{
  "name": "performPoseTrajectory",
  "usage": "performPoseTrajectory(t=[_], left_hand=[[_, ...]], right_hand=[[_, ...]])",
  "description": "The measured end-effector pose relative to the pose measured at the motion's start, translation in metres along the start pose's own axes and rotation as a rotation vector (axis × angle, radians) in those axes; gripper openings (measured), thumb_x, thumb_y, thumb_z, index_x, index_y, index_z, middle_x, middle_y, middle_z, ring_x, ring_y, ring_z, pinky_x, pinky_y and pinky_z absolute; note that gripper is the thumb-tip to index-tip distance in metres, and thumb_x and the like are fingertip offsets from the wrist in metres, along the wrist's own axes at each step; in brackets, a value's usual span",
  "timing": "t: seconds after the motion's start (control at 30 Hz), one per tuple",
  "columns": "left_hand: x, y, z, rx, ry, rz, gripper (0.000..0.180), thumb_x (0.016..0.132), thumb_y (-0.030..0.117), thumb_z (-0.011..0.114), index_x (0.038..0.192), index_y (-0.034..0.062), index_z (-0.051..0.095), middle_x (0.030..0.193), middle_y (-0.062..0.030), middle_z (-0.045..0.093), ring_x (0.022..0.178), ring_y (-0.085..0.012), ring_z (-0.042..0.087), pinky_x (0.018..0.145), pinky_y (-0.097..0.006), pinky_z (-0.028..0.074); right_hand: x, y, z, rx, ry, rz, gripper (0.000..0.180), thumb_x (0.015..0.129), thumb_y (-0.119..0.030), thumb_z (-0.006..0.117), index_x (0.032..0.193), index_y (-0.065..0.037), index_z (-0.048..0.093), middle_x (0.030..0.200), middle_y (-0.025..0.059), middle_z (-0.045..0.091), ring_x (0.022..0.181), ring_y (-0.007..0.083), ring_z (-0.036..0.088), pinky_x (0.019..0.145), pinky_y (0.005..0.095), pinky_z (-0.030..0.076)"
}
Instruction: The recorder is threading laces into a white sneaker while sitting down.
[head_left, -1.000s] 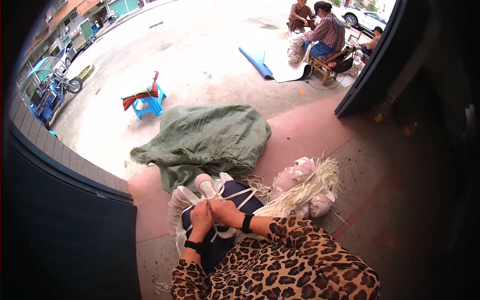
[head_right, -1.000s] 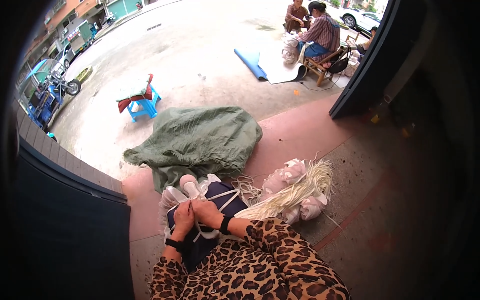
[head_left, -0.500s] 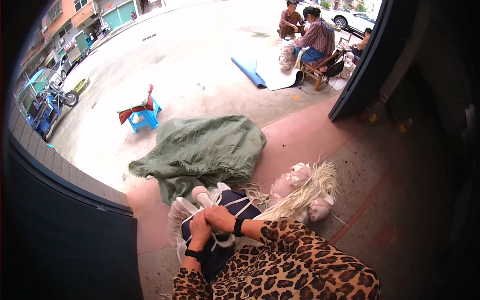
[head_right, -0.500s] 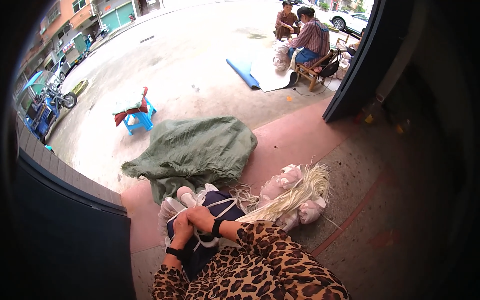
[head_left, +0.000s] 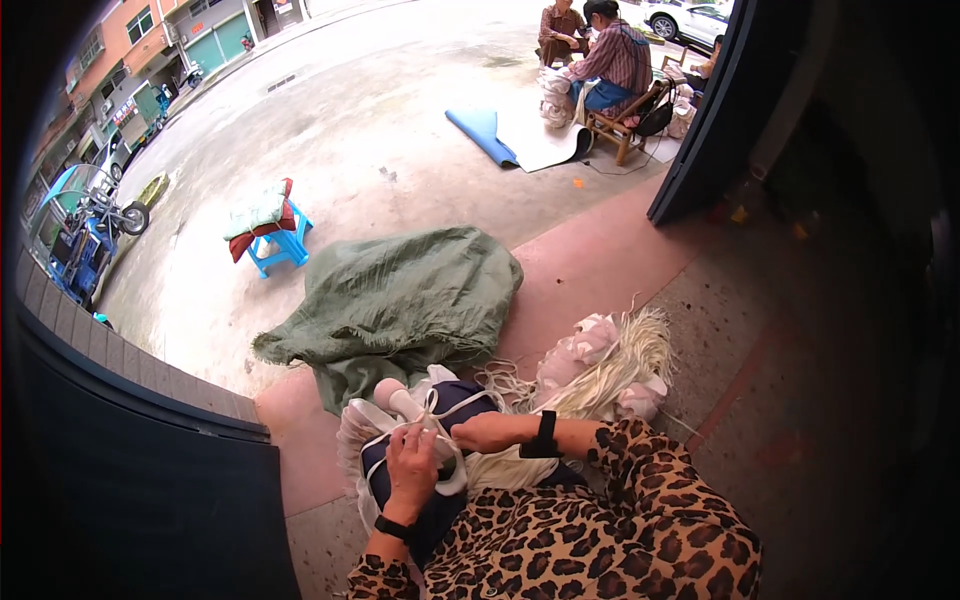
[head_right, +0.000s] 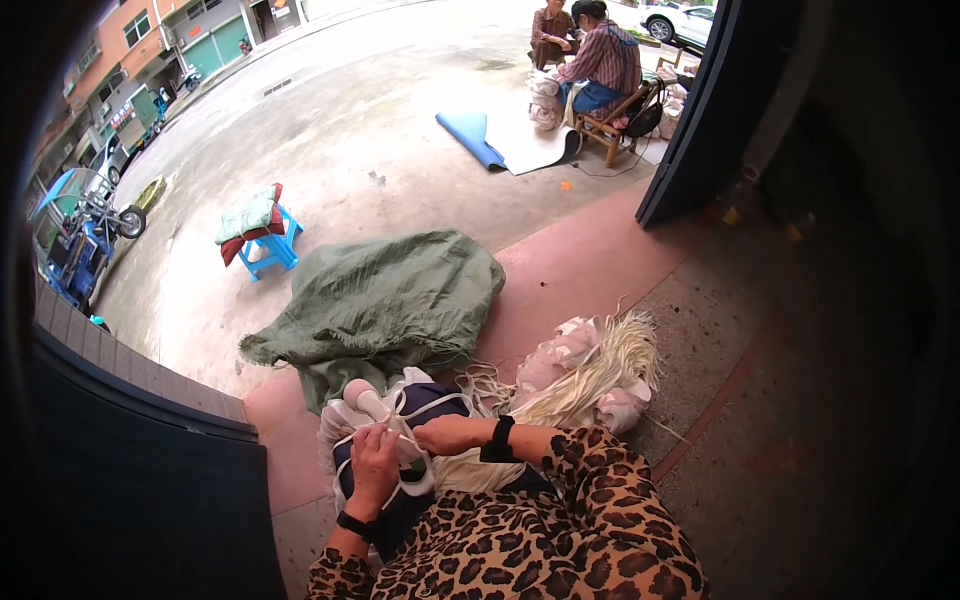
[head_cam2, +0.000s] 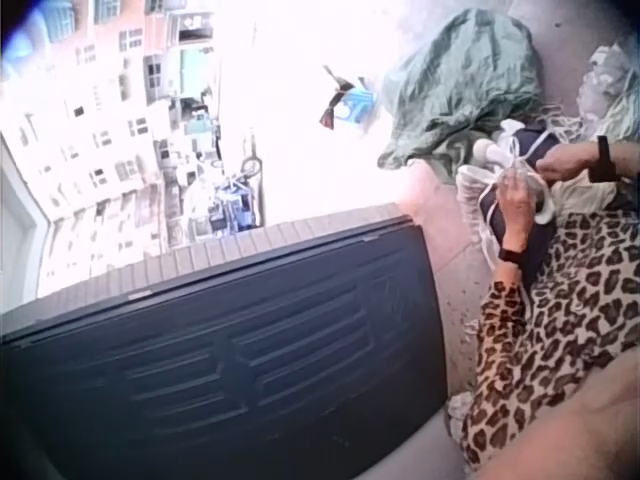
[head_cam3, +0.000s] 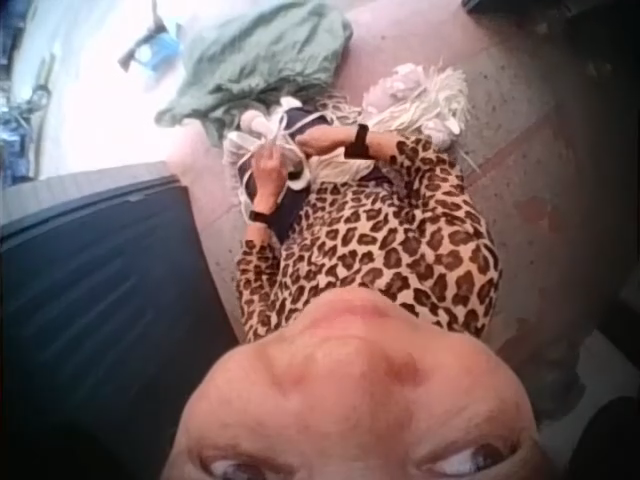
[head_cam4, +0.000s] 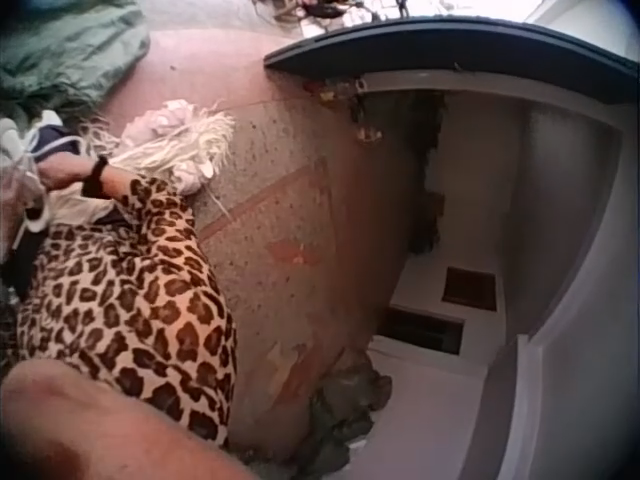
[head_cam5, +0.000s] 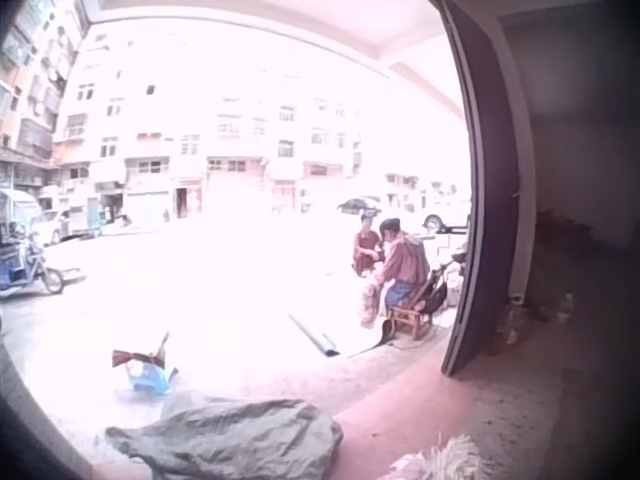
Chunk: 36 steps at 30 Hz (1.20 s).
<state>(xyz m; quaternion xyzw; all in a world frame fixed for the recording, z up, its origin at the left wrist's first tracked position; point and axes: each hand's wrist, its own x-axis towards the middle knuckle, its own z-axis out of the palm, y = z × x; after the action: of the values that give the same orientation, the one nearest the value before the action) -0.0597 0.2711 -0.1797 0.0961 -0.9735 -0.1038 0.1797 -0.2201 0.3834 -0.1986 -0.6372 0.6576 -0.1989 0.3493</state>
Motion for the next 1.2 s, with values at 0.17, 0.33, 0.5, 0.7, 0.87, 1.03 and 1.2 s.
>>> performPoseTrajectory(t=[0.17, 0.33, 0.5, 0.7, 0.87, 1.03, 1.2], left_hand=[[0.008, -0.008, 0.010, -0.226, -0.012, 0.030, 0.018, 0.071, 0.007, 0.056, 0.089, 0.0065, 0.060, 0.091, -0.0096, 0.058, 0.088, -0.0292, 0.050, 0.072, -0.037, 0.042], [-0.004, -0.011, 0.016, -0.288, -0.097, -0.088, 0.004, 0.071, 0.008, 0.057, 0.073, 0.0047, 0.059, 0.076, -0.0103, 0.057, 0.072, -0.0294, 0.050, 0.064, -0.037, 0.042], [-0.020, 0.022, 0.006, -0.340, -0.176, 0.130, 0.001, 0.069, 0.005, 0.057, 0.069, 0.0042, 0.056, 0.070, -0.0104, 0.054, 0.070, -0.0276, 0.050, 0.062, -0.036, 0.042], [0.023, -0.002, -0.010, -0.948, 0.059, -0.703, 0.018, 0.080, 0.012, 0.057, 0.089, -0.0024, 0.062, 0.072, -0.0048, 0.063, 0.064, -0.0060, 0.054, 0.059, -0.021, 0.043], [0.029, -0.003, 0.004, -1.039, 0.169, -0.763, 0.020, 0.081, 0.014, 0.057, 0.090, -0.0031, 0.061, 0.074, -0.0045, 0.061, 0.065, -0.0075, 0.053, 0.060, -0.021, 0.042], [0.019, 0.003, 0.001, -1.007, 0.159, -0.812, 0.018, 0.080, 0.013, 0.057, 0.086, -0.0035, 0.061, 0.068, -0.0054, 0.060, 0.060, -0.0076, 0.051, 0.056, -0.023, 0.042], [0.011, 0.002, -0.001, -0.936, 0.203, -0.774, 0.017, 0.080, 0.013, 0.057, 0.085, -0.0031, 0.062, 0.064, -0.0084, 0.060, 0.057, -0.0092, 0.051, 0.053, -0.024, 0.041]], right_hand=[[0.013, 0.004, 0.006, 0.347, 0.116, -0.133, 0.024, 0.087, -0.025, 0.045, 0.080, -0.002, 0.048, 0.061, 0.0081, 0.049, 0.056, 0.0172, 0.047, 0.053, 0.0307, 0.039], [0.015, 0.003, 0.022, 0.542, 0.128, 0.053, 0.028, 0.088, -0.026, 0.044, 0.078, -0.001, 0.050, 0.061, 0.0054, 0.046, 0.059, 0.0119, 0.044, 0.054, 0.0294, 0.039], [0.011, 0.015, 0.044, 0.689, 0.405, 0.160, 0.029, 0.087, -0.025, 0.040, 0.083, 0.001, 0.053, 0.072, 0.0077, 0.052, 0.065, 0.0173, 0.048, 0.061, 0.0296, 0.040], [0.017, 0.007, 0.018, 0.915, 0.458, 0.157, 0.024, 0.083, -0.022, 0.051, 0.084, 0.000, 0.061, 0.076, 0.0046, 0.054, 0.070, 0.0116, 0.049, 0.063, 0.0250, 0.040], [0.036, -0.010, -0.006, 0.880, 0.517, 0.038, 0.023, 0.085, -0.016, 0.050, 0.097, 0.000, 0.061, 0.081, 0.0042, 0.055, 0.075, 0.0093, 0.049, 0.066, 0.0224, 0.039], [0.043, -0.021, 0.009, 0.875, 0.475, 0.009, 0.025, 0.085, -0.017, 0.051, 0.099, 0.002, 0.060, 0.084, 0.0060, 0.058, 0.075, 0.0101, 0.051, 0.067, 0.0228, 0.041], [0.045, -0.027, 0.017, 0.828, 0.479, 0.030, 0.024, 0.084, -0.016, 0.052, 0.097, 0.002, 0.061, 0.080, 0.0066, 0.060, 0.075, 0.0092, 0.053, 0.067, 0.0228, 0.041]])
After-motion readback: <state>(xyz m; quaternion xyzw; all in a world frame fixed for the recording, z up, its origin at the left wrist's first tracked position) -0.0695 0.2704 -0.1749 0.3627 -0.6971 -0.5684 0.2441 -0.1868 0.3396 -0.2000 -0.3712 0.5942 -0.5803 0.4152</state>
